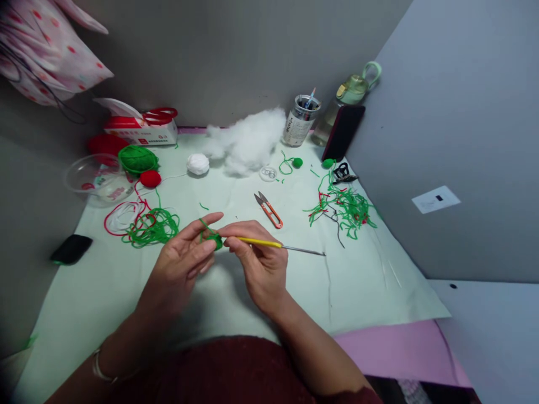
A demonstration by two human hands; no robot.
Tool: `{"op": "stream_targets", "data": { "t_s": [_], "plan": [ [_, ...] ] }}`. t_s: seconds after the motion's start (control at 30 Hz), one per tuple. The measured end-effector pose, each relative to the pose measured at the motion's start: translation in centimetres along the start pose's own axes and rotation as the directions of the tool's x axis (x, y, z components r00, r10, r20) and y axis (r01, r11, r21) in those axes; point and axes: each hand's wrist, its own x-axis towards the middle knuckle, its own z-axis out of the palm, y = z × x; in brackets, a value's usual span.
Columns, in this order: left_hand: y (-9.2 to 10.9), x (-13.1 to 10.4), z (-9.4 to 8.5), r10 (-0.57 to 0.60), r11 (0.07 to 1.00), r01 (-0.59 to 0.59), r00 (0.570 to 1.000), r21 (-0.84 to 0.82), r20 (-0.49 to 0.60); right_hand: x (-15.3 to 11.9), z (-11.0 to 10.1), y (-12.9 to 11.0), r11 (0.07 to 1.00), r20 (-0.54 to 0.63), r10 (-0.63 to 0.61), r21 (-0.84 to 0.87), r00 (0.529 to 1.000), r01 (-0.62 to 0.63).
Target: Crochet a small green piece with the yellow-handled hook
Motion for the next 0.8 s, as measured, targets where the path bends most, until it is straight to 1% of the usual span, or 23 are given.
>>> {"op": "stream_targets", "data": {
  "t_s": [0.07, 0.1, 0.17, 0.2, 0.23, 0.27, 0.3, 0.37, 0.4, 0.47, 0.53, 0.57, 0.67, 0.73, 0.8],
  "plan": [
    [-0.2, -0.1, 0.1, 0.021, 1.0, -0.021, 0.999, -0.013, -0.05, -0.4, 0.1, 0.1, 0.987, 0.03, -0.088, -0.13, 0.996, 0.091],
    [-0.3, -0.1, 0.1, 0.005, 0.999, -0.007, 0.999, -0.043, -0.053, -0.6, 0.1, 0.2, 0.966, 0.049, -0.151, -0.205, 0.987, 0.157],
    [-0.3, 0.0, 0.2, -0.077, 0.989, 0.075, 0.997, -0.129, -0.008, -0.8, 0.0, 0.4, 0.914, 0.071, -0.252, -0.31, 0.965, 0.261],
    [-0.2, 0.1, 0.1, -0.124, 0.977, 0.126, 0.992, -0.169, 0.022, -0.8, -0.1, 0.5, 0.908, 0.064, -0.267, -0.317, 0.962, 0.273],
    [-0.1, 0.3, 0.1, -0.161, 0.965, 0.166, 0.986, -0.204, 0.043, -0.7, -0.3, 0.6, 0.926, 0.041, -0.241, -0.288, 0.97, 0.243],
    [0.0, 0.4, 0.0, -0.181, 0.955, 0.188, 0.982, -0.231, 0.052, -0.5, -0.4, 0.6, 0.959, 0.004, -0.181, -0.22, 0.983, 0.178],
    [0.1, 0.5, 0.0, -0.18, 0.95, 0.186, 0.982, -0.25, 0.046, -0.3, -0.6, 0.5, 0.988, -0.029, -0.095, -0.121, 0.995, 0.091],
    [0.3, 0.6, -0.1, -0.137, 0.958, 0.135, 0.99, -0.252, 0.009, 0.1, -0.8, 0.3, 0.994, -0.038, 0.068, 0.09, 0.997, -0.064],
    [0.3, 0.6, 0.0, -0.109, 0.968, 0.106, 0.994, -0.228, -0.002, 0.3, -0.8, 0.2, 0.982, -0.022, 0.118, 0.152, 0.993, -0.113],
    [0.1, 0.4, 0.1, -0.065, 0.987, 0.064, 0.998, -0.147, -0.001, 0.5, -0.6, 0.1, 0.973, 0.02, 0.154, 0.173, 0.988, -0.155],
    [-0.1, 0.1, 0.1, -0.046, 0.996, 0.046, 0.999, -0.07, 0.008, 0.5, -0.5, 0.2, 0.972, 0.021, 0.182, 0.15, 0.983, -0.183],
    [-0.2, 0.0, 0.1, -0.043, 0.998, 0.043, 0.999, -0.045, 0.008, 0.5, -0.5, 0.3, 0.964, 0.013, 0.209, 0.167, 0.978, -0.208],
    [-0.1, -0.1, 0.0, -0.036, 0.999, 0.036, 0.999, -0.015, -0.01, 0.5, -0.6, 0.6, 0.91, 0.002, 0.31, 0.29, 0.951, -0.297],
    [0.1, 0.0, 0.0, -0.028, 1.0, 0.028, 0.999, 0.001, -0.017, 0.6, -0.7, 0.8, 0.881, 0.001, 0.34, 0.349, 0.94, -0.319],
    [0.3, 0.0, -0.1, -0.022, 1.0, 0.022, 0.999, 0.019, -0.025, 0.7, -0.8, 0.8, 0.872, 0.004, 0.342, 0.371, 0.94, -0.32]
  ]
}}
